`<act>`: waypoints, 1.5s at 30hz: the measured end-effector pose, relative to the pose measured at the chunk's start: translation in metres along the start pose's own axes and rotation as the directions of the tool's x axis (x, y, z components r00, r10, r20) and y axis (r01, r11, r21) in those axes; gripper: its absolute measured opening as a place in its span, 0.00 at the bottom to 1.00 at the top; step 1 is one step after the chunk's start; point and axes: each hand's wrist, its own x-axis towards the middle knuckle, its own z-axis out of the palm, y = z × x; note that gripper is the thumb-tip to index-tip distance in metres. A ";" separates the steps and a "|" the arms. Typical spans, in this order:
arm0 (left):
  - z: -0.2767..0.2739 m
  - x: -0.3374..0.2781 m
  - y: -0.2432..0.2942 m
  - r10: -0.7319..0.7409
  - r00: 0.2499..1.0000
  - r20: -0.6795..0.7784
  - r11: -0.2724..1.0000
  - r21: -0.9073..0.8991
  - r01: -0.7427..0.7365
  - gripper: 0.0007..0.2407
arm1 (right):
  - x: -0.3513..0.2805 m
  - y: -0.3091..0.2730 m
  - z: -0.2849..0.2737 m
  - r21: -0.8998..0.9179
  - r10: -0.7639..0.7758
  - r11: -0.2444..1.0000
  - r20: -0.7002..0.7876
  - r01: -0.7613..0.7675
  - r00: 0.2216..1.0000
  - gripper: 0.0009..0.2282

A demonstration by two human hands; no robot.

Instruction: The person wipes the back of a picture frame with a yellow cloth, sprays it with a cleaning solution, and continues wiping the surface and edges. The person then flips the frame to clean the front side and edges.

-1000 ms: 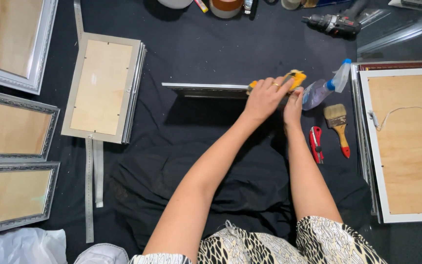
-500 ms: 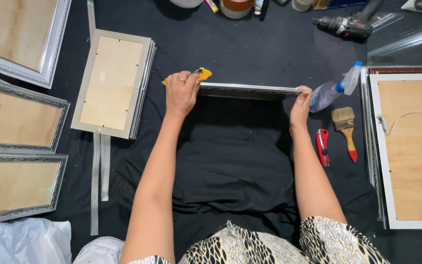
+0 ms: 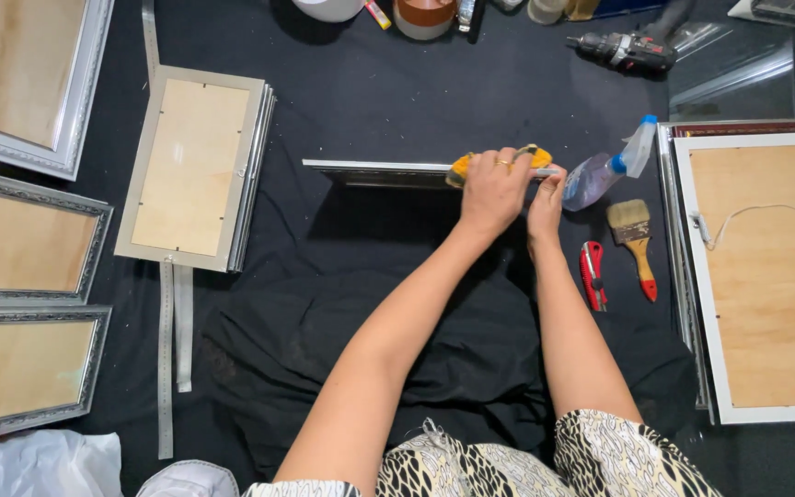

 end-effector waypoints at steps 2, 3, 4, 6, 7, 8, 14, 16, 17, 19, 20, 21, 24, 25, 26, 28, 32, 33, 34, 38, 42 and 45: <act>0.020 0.000 0.022 -0.006 1.000 0.002 0.999 -0.050 0.006 0.13 | -0.003 -0.002 0.001 -0.011 0.005 1.000 0.003 -0.005 1.000 0.28; 0.029 0.001 0.032 -0.014 1.000 0.001 0.995 -0.098 0.014 0.15 | -0.005 -0.004 0.002 -0.023 0.007 1.000 0.007 -0.007 1.000 0.27; 0.026 0.001 0.036 -0.014 1.000 0.001 0.995 -0.097 0.015 0.15 | -0.007 -0.008 0.002 -0.023 0.007 1.000 0.007 -0.007 1.000 0.27; 0.020 0.001 0.044 0.010 1.000 0.018 0.994 -0.112 -0.007 0.19 | -0.013 -0.015 0.002 -0.061 0.015 0.998 0.017 -0.013 1.000 0.26; 0.015 -0.001 0.038 0.010 1.000 0.017 0.993 -0.114 -0.008 0.19 | -0.015 -0.019 0.002 -0.062 0.013 0.998 0.015 -0.012 1.000 0.26; 0.009 -0.003 0.032 0.072 0.997 0.013 0.992 -0.105 -0.070 0.18 | -0.017 -0.022 0.002 -0.081 0.016 0.997 0.018 -0.014 1.000 0.26; -0.026 -0.009 -0.023 0.204 0.979 0.006 0.979 0.001 -0.204 0.18 | -0.013 -0.011 -0.007 -0.148 -0.014 0.989 0.015 0.016 1.000 0.26; -0.040 -0.011 -0.051 0.212 0.977 0.010 0.976 0.044 -0.213 0.17 | -0.005 -0.005 -0.008 -0.151 -0.062 0.986 0.013 0.063 0.998 0.29; -0.049 -0.012 -0.065 0.217 0.976 0.023 0.974 0.068 -0.218 0.16 | -0.005 -0.007 -0.007 -0.125 -0.082 0.989 0.001 0.081 0.997 0.29; -0.067 -0.016 -0.096 0.219 0.975 0.036 0.970 0.096 -0.221 0.15 | -0.005 -0.011 -0.006 -0.097 -0.103 0.990 -0.007 0.102 0.995 0.29; -0.077 -0.019 -0.112 0.222 0.973 0.058 0.966 0.124 -0.228 0.15 | -0.005 -0.012 -0.006 -0.098 -0.100 0.990 -0.006 0.099 0.995 0.29; -0.086 -0.021 -0.128 0.226 0.971 0.080 0.960 0.149 -0.236 0.15 | -0.005 -0.013 -0.008 -0.100 -0.096 0.990 -0.008 0.095 0.995 0.28; -0.113 -0.033 -0.177 0.215 0.969 0.118 0.952 0.196 -0.235 0.13 | 0.006 0.008 -0.006 -0.060 -0.082 0.995 -0.010 0.081 0.997 0.28; -0.121 -0.036 -0.189 0.215 0.969 0.119 0.952 0.196 -0.235 0.13 | 0.001 0.000 -0.007 -0.060 -0.082 0.995 -0.011 0.081 0.997 0.28; -0.129 -0.039 -0.202 0.205 0.969 0.135 0.950 0.211 -0.230 0.13 | -0.003 -0.007 -0.008 -0.068 -0.091 0.994 -0.017 0.089 0.996 0.29; -0.142 -0.045 -0.221 0.192 0.970 0.151 0.948 0.225 -0.223 0.12 | -0.012 -0.017 -0.008 -0.077 -0.100 0.992 -0.023 0.098 0.995 0.29; -0.157 -0.051 -0.239 -0.017 0.991 0.131 0.986 0.167 -0.006 0.13 | -0.018 -0.022 -0.008 -0.067 -0.108 0.992 -0.033 0.106 0.994 0.28; -0.161 -0.052 -0.241 -0.174 0.981 0.087 0.980 0.112 0.164 0.13 | -0.017 -0.022 -0.007 -0.067 -0.106 0.992 -0.038 0.103 0.994 0.28; -0.162 -0.055 -0.246 -0.175 0.981 0.086 0.980 0.110 0.165 0.13 | -0.017 -0.022 -0.008 -0.069 -0.108 0.992 -0.039 0.105 0.993 0.28; -0.159 -0.071 -0.245 -0.670 0.743 -0.001 0.676 -0.415 0.609 0.20 | -0.018 -0.019 -0.006 -0.027 -0.075 0.997 -0.039 0.074 0.996 0.26; -0.150 -0.058 -0.205 -0.817 0.569 0.096 0.391 -0.633 0.668 0.23 | -0.021 -0.027 -0.002 0.068 -0.027 0.997 -0.054 0.031 0.998 0.25; -0.134 -0.067 -0.207 -0.845 0.523 0.112 0.352 -0.620 0.702 0.24 | -0.016 -0.023 -0.001 0.099 -0.025 0.995 -0.056 0.030 0.998 0.25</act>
